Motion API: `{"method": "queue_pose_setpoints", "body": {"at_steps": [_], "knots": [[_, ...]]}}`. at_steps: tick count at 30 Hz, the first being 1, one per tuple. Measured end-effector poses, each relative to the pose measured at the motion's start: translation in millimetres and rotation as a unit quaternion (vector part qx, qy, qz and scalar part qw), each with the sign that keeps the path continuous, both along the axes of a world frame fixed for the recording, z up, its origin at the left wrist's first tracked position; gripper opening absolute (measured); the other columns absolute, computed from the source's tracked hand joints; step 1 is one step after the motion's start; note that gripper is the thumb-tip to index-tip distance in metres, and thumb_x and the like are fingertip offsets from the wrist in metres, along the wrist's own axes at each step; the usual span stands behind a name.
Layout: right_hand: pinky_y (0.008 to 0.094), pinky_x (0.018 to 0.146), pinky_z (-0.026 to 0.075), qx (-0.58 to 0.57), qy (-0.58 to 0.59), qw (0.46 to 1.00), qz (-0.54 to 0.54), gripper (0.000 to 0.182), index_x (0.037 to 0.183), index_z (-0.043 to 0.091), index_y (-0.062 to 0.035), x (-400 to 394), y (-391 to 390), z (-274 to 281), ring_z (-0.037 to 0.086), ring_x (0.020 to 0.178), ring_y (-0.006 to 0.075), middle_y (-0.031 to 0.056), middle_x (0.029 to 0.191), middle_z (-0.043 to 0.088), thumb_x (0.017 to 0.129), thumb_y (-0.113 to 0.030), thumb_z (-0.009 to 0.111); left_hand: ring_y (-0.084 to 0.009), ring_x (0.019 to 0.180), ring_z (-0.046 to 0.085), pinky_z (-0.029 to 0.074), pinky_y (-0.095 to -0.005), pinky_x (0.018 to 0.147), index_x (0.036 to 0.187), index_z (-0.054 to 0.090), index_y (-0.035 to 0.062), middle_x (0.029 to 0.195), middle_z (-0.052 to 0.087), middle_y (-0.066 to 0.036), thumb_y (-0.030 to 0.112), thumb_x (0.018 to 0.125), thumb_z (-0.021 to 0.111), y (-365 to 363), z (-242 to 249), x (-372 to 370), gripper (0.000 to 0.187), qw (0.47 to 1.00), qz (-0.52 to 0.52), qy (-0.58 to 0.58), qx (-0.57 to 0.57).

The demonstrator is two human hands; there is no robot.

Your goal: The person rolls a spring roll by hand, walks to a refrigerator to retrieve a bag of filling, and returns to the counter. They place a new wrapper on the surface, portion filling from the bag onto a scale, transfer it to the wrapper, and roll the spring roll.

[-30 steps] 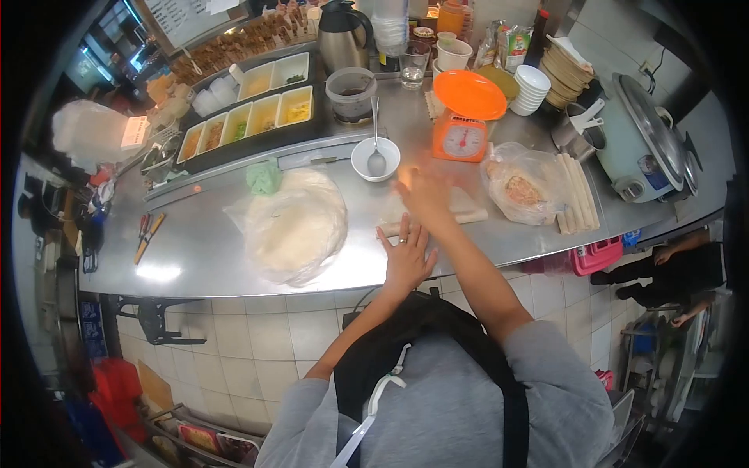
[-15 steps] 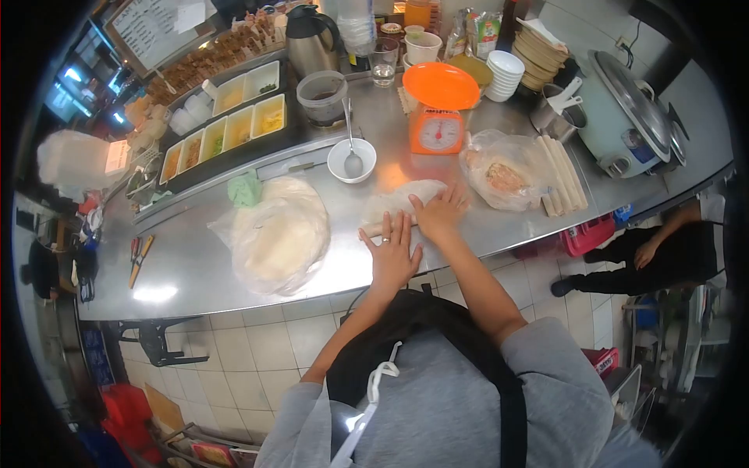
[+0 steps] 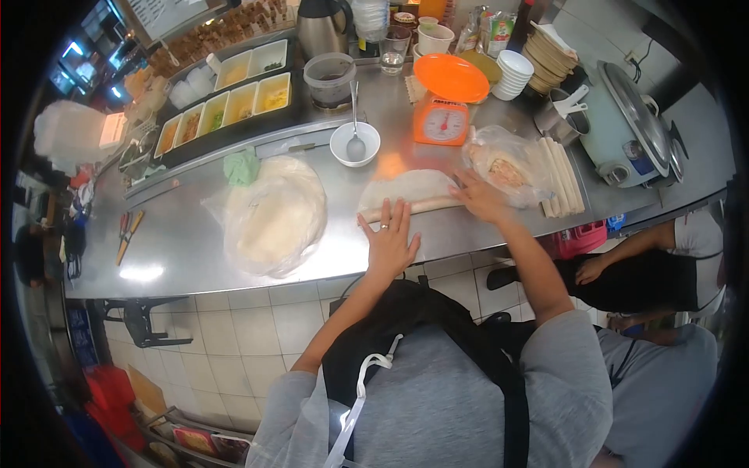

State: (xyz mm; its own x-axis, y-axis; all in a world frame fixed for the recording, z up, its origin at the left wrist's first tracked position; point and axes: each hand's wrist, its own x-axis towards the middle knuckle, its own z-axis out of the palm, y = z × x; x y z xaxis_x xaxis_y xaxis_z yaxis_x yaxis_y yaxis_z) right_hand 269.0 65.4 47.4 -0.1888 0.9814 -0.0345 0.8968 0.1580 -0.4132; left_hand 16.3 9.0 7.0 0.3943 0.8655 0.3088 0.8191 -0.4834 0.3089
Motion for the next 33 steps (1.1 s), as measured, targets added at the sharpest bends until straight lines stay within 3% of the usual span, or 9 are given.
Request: {"method": "queue_pose_setpoints", "body": {"at_steps": [5,7,11,13,14,21,26,29,33], "knots": [[0.038,0.099,0.037,-0.187,0.019,0.982,-0.005,0.052,0.131,0.043,-0.0065,0,17,40,0.042,0.123,0.0321,0.0186,0.13,0.046,0.091,-0.039,0.048,-0.0295,0.136,0.023,0.009,-0.0747,0.095,0.138,0.033,0.0052,0.145,0.032,-0.008,0.039,0.087,0.047,0,1,1,0.063,1.0,0.001,0.016,0.001],[0.0393,0.096,0.038,0.039,-0.036,0.993,0.108,0.049,0.13,0.044,-0.0083,17,22,-13,0.045,0.119,0.0332,0.0185,0.125,0.049,0.091,-0.037,0.049,-0.0293,0.136,0.023,0.009,-0.0747,0.095,0.138,0.033,0.0054,0.145,0.032,-0.008,0.039,0.087,0.047,0,0,1,0.063,1.0,0.002,0.015,0.003],[0.0393,0.095,0.039,0.091,-0.056,0.986,0.128,0.045,0.125,0.05,-0.0076,20,9,10,0.046,0.116,0.0326,0.0181,0.124,0.05,0.091,-0.037,0.05,-0.0292,0.136,0.024,0.009,-0.0746,0.095,0.138,0.033,0.0055,0.144,0.032,-0.008,0.039,0.088,0.047,0,0,0,0.062,1.0,0.003,0.019,0.0],[0.0385,0.096,0.039,-0.119,0.023,0.992,0.039,0.042,0.118,0.057,-0.0063,9,9,42,0.047,0.115,0.0321,0.0168,0.125,0.05,0.09,-0.036,0.052,-0.0292,0.136,0.024,0.009,-0.0746,0.095,0.138,0.033,0.0054,0.144,0.032,-0.008,0.039,0.088,0.046,-1,0,0,0.062,1.0,0.002,0.021,0.004],[0.0385,0.096,0.039,-0.117,0.025,0.992,0.038,0.042,0.118,0.057,-0.0063,10,8,37,0.047,0.115,0.0321,0.0168,0.125,0.05,0.09,-0.036,0.052,-0.0292,0.136,0.024,0.009,-0.0746,0.095,0.138,0.033,0.0054,0.144,0.032,-0.008,0.039,0.088,0.046,0,1,1,0.062,1.0,0.0,0.022,0.013],[0.0393,0.093,0.04,0.118,0.011,0.987,0.107,0.033,0.096,0.063,0.0,11,8,3,0.052,0.108,0.032,0.014,0.113,0.057,0.082,-0.03,0.062,-0.0307,0.132,0.031,0.012,-0.0704,0.098,0.135,0.039,0.0067,0.141,0.036,-0.009,0.032,0.086,0.053,11,3,2,0.057,0.997,0.012,-0.052,0.05],[0.0399,0.088,0.043,0.104,0.113,0.97,0.19,0.04,0.108,0.054,-0.0052,-63,-2,2,0.055,0.101,0.0327,0.0146,0.103,0.06,0.072,-0.014,0.069,-0.0227,0.097,0.056,0.024,-0.0561,0.099,0.105,0.058,0.0112,0.098,0.06,-0.006,0.011,0.083,0.053,35,22,-2,0.022,0.998,-0.053,0.009,-0.014],[0.0401,0.081,0.045,0.018,0.166,0.98,0.106,0.043,0.115,0.053,-0.007,-68,-4,-6,0.058,0.094,0.0323,0.0143,0.094,0.062,0.074,-0.011,0.066,-0.0208,0.083,0.059,0.026,-0.0545,0.099,0.095,0.06,0.0127,0.083,0.061,-0.003,0.007,0.083,0.051,45,20,-4,0.016,0.996,-0.078,0.006,0.034],[0.0416,0.082,0.046,0.0,0.147,0.986,0.074,0.04,0.118,0.052,-0.008,-65,-7,-4,0.057,0.094,0.0351,0.0193,0.098,0.06,0.08,-0.014,0.062,-0.0217,0.081,0.06,0.024,-0.0542,0.101,0.093,0.061,0.0141,0.08,0.061,-0.004,0.006,0.081,0.051,50,19,-4,0.017,0.997,-0.065,0.019,0.029]]}}
